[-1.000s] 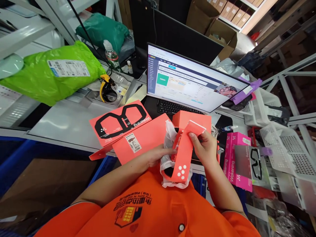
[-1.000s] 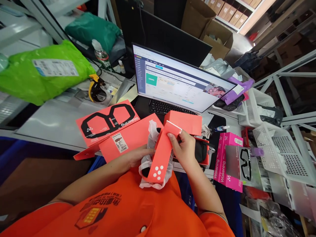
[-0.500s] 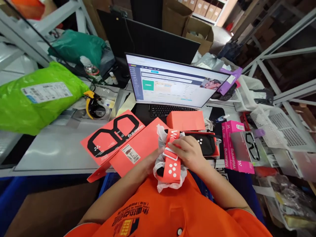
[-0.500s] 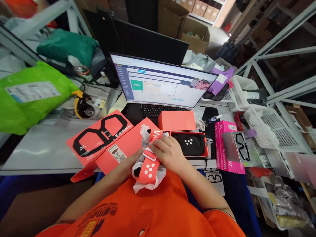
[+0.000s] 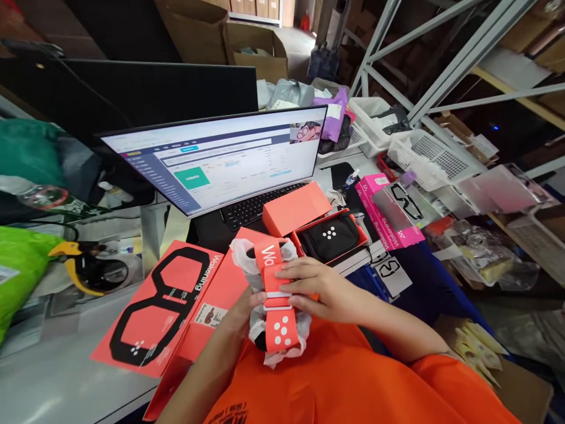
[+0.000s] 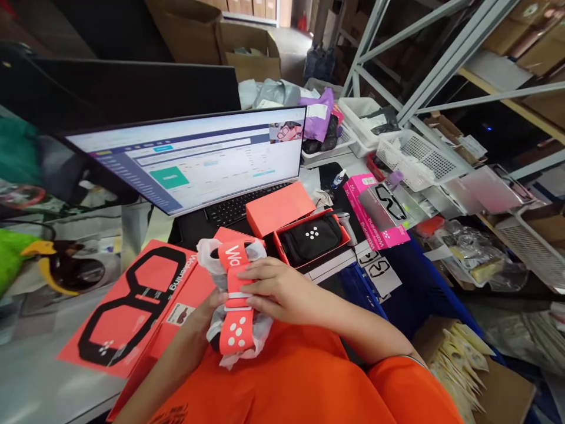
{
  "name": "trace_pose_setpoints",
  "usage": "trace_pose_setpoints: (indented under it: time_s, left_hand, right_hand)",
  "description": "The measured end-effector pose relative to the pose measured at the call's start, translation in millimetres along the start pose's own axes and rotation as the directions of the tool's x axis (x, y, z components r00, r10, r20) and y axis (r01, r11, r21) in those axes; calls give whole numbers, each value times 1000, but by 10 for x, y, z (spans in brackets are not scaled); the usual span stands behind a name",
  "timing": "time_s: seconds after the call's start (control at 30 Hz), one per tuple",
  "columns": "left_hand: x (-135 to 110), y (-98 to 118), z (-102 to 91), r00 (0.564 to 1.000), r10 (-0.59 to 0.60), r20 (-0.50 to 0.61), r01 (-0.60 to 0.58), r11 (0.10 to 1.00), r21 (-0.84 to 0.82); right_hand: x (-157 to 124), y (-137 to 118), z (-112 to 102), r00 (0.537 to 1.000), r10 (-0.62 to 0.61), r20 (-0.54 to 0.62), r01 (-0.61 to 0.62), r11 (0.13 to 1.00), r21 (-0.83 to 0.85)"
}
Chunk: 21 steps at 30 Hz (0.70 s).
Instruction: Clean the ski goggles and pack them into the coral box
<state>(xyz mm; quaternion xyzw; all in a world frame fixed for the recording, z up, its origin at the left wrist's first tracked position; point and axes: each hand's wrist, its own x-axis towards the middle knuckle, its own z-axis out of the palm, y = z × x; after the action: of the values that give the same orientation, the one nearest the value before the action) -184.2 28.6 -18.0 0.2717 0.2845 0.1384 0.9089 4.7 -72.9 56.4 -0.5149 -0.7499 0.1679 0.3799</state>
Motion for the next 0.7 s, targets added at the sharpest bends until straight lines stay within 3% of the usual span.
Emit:
trace_pose_setpoints:
  time_s: [0.1,0.27,0.33,0.4,0.5,0.53,0.57,0.63,0.7]
  left_hand:
    - [110,-29,-102,1000,-2,6,2,999,49]
    - [162,-113,-226,995,39,-90,-31,996,81]
    - [177,-134,-229,992,54,-113,-44,994,96]
    - [200,-133,-181,987,57,-151,-35,989,146]
    - [231,-100,-20,972,93,-215,-42,972,230]
    - [236,-86,50,967,116,-225,-58,967,250]
    - [239,-75,125,963,141,-229,-77,960,267]
    - [247,-69,288,957,183,-225,-108,944,311]
    - [277,-97,460,949,224,-221,-132,921,367]
  right_hand:
    - [-57,134,243,989,30,-144,-34,999,-31]
    - [-38,289,463,988,59,-145,-62,998,-14]
    - [-34,286,481,975,75,-207,-74,997,15]
    - [-45,285,480,923,182,-338,-189,982,14]
    - [-86,375,418,754,447,-481,-444,887,127]
    - [-105,436,374,716,542,-440,-493,839,231]
    - [-126,507,317,713,617,-332,-511,783,355]
    - [-183,661,184,779,626,-12,-490,621,612]
    - [-268,801,45,852,480,208,-433,426,794]
